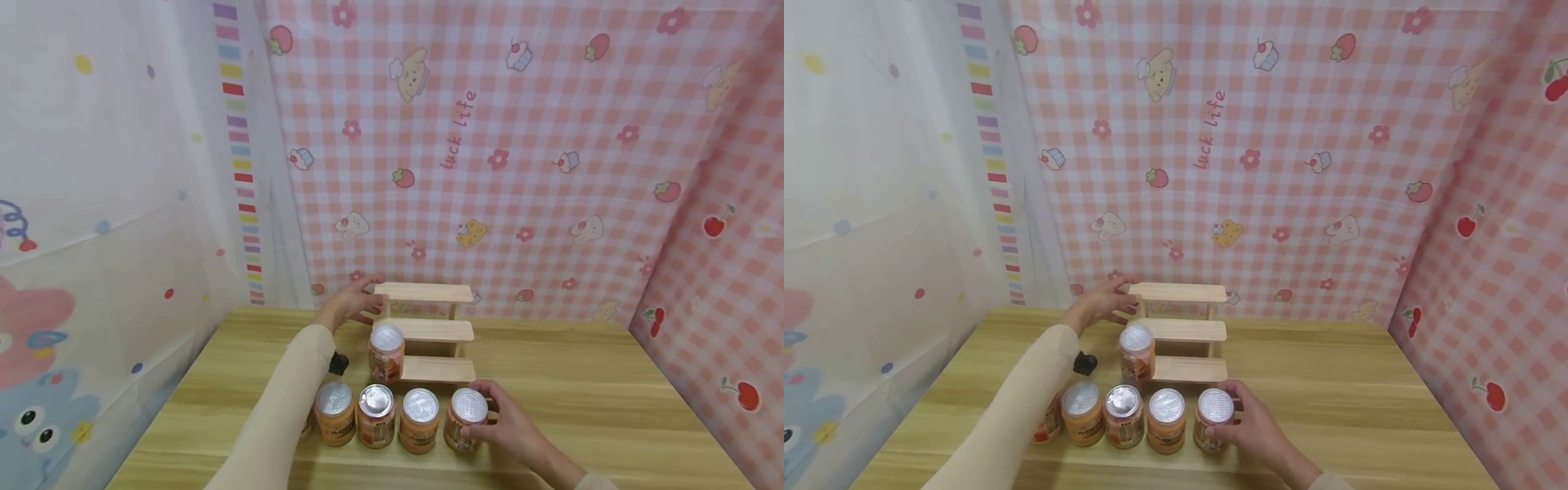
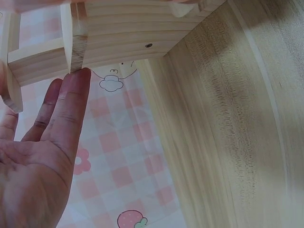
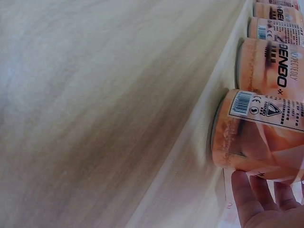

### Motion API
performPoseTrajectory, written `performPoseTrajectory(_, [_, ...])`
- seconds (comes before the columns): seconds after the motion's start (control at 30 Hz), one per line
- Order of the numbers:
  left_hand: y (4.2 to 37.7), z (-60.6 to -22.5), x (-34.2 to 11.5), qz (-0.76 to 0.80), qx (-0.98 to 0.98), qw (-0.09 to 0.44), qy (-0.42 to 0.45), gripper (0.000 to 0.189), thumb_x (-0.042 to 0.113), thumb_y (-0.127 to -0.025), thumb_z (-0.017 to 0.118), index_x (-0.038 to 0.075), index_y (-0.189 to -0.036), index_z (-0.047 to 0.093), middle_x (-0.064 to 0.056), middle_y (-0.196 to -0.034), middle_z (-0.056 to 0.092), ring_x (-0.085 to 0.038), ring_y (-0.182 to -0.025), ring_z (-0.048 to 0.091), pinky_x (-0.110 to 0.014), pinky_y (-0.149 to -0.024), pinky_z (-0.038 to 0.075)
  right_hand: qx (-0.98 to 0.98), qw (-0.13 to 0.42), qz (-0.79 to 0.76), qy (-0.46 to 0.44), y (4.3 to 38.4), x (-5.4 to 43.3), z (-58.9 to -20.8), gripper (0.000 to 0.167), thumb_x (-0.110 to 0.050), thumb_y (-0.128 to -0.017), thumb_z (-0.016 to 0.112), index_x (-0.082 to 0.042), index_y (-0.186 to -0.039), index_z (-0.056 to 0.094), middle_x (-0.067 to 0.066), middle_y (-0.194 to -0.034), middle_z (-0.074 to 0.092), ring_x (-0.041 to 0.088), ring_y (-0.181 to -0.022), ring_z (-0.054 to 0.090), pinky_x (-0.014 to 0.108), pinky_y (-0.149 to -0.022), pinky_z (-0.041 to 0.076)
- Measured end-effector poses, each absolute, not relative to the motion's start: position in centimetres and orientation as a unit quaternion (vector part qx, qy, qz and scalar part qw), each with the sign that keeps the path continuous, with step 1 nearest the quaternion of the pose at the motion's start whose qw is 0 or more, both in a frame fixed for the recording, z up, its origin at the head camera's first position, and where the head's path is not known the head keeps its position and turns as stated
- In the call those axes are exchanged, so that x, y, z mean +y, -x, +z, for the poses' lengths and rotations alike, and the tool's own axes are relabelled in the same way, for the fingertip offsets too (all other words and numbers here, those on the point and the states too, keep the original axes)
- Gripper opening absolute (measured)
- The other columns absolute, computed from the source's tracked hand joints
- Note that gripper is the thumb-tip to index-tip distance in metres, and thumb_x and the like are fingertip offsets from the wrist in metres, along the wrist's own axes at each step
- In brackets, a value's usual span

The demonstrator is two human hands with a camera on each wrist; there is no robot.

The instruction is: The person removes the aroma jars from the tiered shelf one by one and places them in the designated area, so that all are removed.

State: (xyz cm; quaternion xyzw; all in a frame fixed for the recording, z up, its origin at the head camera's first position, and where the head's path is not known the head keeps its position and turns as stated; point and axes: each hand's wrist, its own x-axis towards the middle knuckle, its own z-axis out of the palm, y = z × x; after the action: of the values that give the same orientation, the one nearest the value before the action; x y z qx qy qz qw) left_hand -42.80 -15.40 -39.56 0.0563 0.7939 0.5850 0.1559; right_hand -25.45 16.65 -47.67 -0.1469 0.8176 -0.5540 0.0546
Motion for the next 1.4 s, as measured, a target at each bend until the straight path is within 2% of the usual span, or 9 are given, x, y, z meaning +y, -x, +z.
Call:
performPoseTrajectory(0.13, [42.9, -39.6, -15.5, 0.590, 0.791, 0.154, -0.056, 0.052, 0.016, -0.100, 0.062, 0.011, -0.147, 0.039, -0.027, -0.127, 0.052, -0.040, -0.115, 0.058, -0.047, -0.085, 0.056, 0.816, 0.060, -0.551, 0.162, 25.6, 16.7, -47.7, 0.083, -0.006, -0.075, 0.086, 0.004, -0.144, 0.040, 0.025, -0.130, 0.053, 0.040, -0.114, 0.056, 0.034, -0.087, 0.054])
performPoseTrajectory(0.23, [42.8, -39.5, -15.7, 0.590, 0.791, 0.153, -0.055, 0.053, 0.016, -0.100, 0.062, 0.011, -0.147, 0.039, -0.027, -0.127, 0.052, -0.040, -0.115, 0.058, -0.047, -0.085, 0.057, 0.818, 0.065, -0.547, 0.165, 25.7, 16.7, -47.6, 0.085, -0.011, -0.077, 0.086, 0.003, -0.146, 0.038, 0.024, -0.131, 0.054, 0.039, -0.117, 0.055, 0.035, -0.089, 0.052])
performPoseTrajectory(0.5, [42.8, -39.7, -15.7, 0.587, 0.794, 0.152, -0.050, 0.053, 0.017, -0.100, 0.062, 0.012, -0.148, 0.039, -0.026, -0.128, 0.052, -0.039, -0.115, 0.059, -0.046, -0.085, 0.057, 0.823, 0.053, -0.548, 0.137, 26.1, 16.2, -46.4, 0.082, -0.020, -0.081, 0.083, -0.003, -0.148, 0.039, 0.026, -0.138, 0.049, 0.043, -0.124, 0.050, 0.049, -0.096, 0.050])
performPoseTrajectory(0.77, [42.8, -40.0, -15.6, 0.591, 0.791, 0.152, -0.048, 0.054, 0.016, -0.099, 0.062, 0.012, -0.148, 0.039, -0.026, -0.129, 0.050, -0.039, -0.115, 0.058, -0.046, -0.085, 0.057, 0.825, 0.021, -0.547, 0.140, 27.0, 14.5, -44.3, 0.076, -0.021, -0.084, 0.081, -0.006, -0.147, 0.041, 0.023, -0.140, 0.051, 0.037, -0.128, 0.049, 0.055, -0.105, 0.040])
performPoseTrajectory(1.03, [42.7, -39.9, -15.7, 0.590, 0.791, 0.153, -0.049, 0.055, 0.018, -0.100, 0.062, 0.013, -0.149, 0.039, -0.026, -0.130, 0.050, -0.040, -0.116, 0.058, -0.047, -0.086, 0.056, 0.816, 0.003, -0.563, 0.135, 28.0, 11.6, -42.2, 0.074, -0.022, -0.084, 0.081, -0.008, -0.147, 0.044, 0.019, -0.138, 0.054, 0.035, -0.127, 0.051, 0.055, -0.104, 0.042])
performPoseTrajectory(1.2, [42.9, -39.9, -15.7, 0.590, 0.791, 0.153, -0.050, 0.054, 0.018, -0.100, 0.062, 0.013, -0.148, 0.039, -0.026, -0.129, 0.051, -0.040, -0.115, 0.058, -0.047, -0.085, 0.056, 0.812, 0.002, -0.571, 0.120, 28.9, 9.4, -42.0, 0.075, -0.025, -0.083, 0.082, -0.008, -0.146, 0.045, 0.020, -0.140, 0.053, 0.035, -0.128, 0.050, 0.056, -0.102, 0.042])
performPoseTrajectory(1.4, [42.9, -39.7, -15.5, 0.586, 0.794, 0.155, -0.054, 0.053, 0.019, -0.099, 0.063, 0.013, -0.147, 0.040, -0.025, -0.128, 0.052, -0.038, -0.114, 0.059, -0.046, -0.084, 0.057, 0.808, 0.005, -0.579, 0.104, 29.5, 7.0, -42.1, 0.076, -0.024, -0.083, 0.082, -0.009, -0.147, 0.044, 0.021, -0.141, 0.049, 0.040, -0.124, 0.052, 0.053, -0.097, 0.048])
